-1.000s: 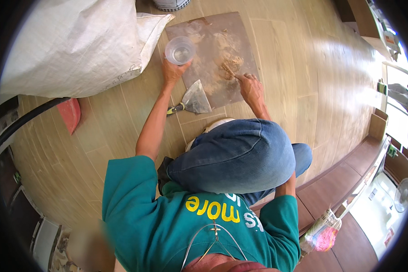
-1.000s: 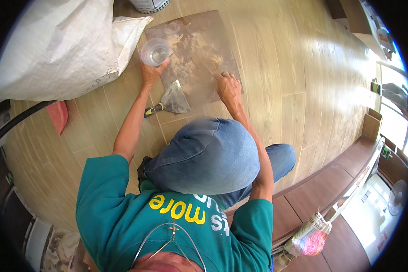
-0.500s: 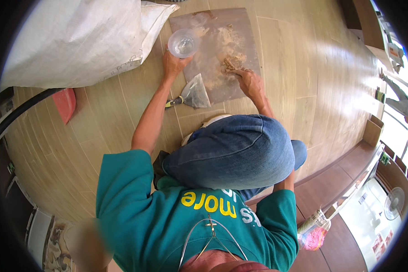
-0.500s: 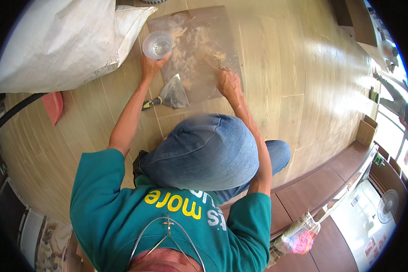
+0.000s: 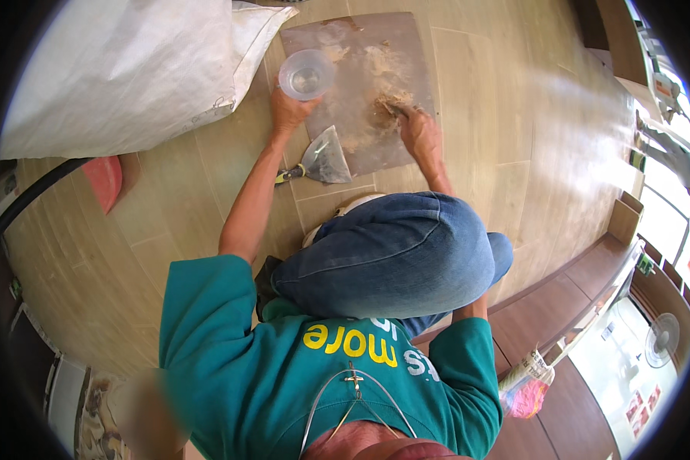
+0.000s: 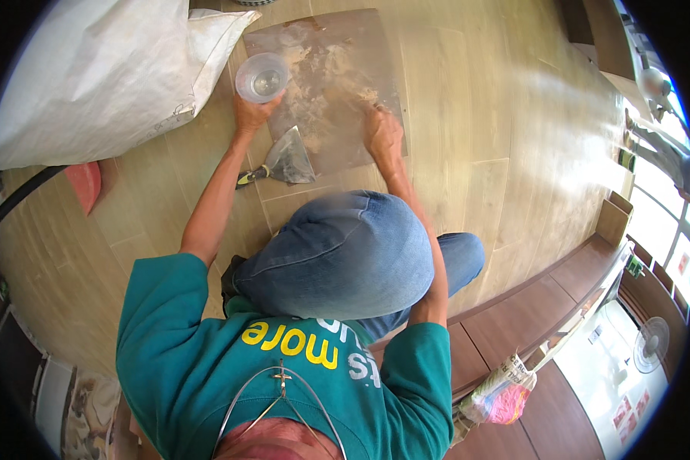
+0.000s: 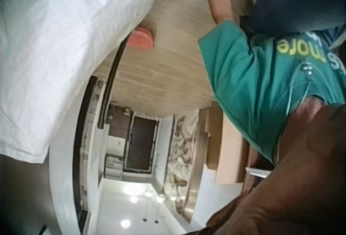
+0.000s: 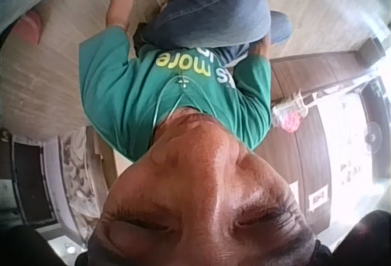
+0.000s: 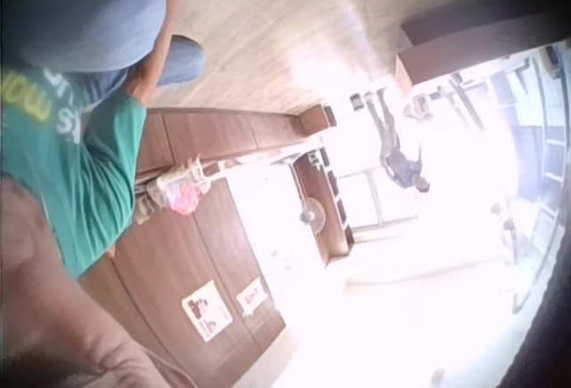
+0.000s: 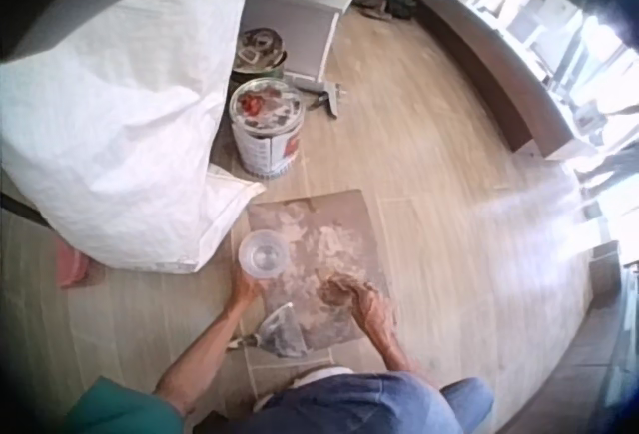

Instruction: The person kneels on a tiled floor and uses a putty knife to apply grout into the gaps between tiles. They scoop grout from a plastic bag and spread it across the tile joints, then smooth the surface with the tool.

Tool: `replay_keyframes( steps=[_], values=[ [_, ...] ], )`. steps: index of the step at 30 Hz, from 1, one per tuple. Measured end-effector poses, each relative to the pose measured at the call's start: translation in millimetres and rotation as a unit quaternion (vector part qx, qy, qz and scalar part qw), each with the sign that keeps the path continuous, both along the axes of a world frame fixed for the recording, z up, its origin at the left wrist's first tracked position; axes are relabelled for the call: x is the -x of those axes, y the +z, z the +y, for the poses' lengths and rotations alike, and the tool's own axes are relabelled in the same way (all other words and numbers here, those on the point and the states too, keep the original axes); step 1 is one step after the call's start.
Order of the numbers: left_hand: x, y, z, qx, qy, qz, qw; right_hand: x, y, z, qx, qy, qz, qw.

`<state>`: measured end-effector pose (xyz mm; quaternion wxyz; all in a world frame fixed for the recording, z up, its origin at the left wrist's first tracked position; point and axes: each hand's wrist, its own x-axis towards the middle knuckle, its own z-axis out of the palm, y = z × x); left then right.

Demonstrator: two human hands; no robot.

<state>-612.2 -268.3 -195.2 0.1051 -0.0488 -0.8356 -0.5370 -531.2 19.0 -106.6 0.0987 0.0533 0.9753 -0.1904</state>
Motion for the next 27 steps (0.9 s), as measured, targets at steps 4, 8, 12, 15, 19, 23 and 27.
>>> replay_keyframes(
  steps=[4, 8, 12, 15, 19, 23, 27],
  values=[
    [3, -8, -2, 0.007, -0.018, 0.011, 1.000, -11, -12, -2, -0.020, 0.002, 0.040, 0.999],
    [-2, -7, -7, 0.002, 0.007, 0.010, 1.000, -12, 11, 1, 0.077, -0.110, -0.019, 0.991],
    [3, -10, -5, 0.015, -0.008, 0.003, 1.000, -37, -28, 16, 0.257, -0.296, -0.080, 0.916],
    [0, 2, -3, 0.008, -0.007, -0.016, 1.000, -37, -43, 9, 0.377, -0.368, -0.101, 0.844],
    [2, -8, -3, 0.005, -0.020, -0.006, 1.000, -16, -34, -9, 0.329, -0.292, -0.042, 0.897],
    [-1, -5, -8, 0.015, 0.002, 0.011, 1.000, 2, 8, -37, 0.087, -0.087, 0.050, 0.991],
    [4, -1, -2, 0.020, -0.018, 0.028, 0.999, -11, -28, -23, -0.105, 0.023, 0.000, 0.994]
  ],
)
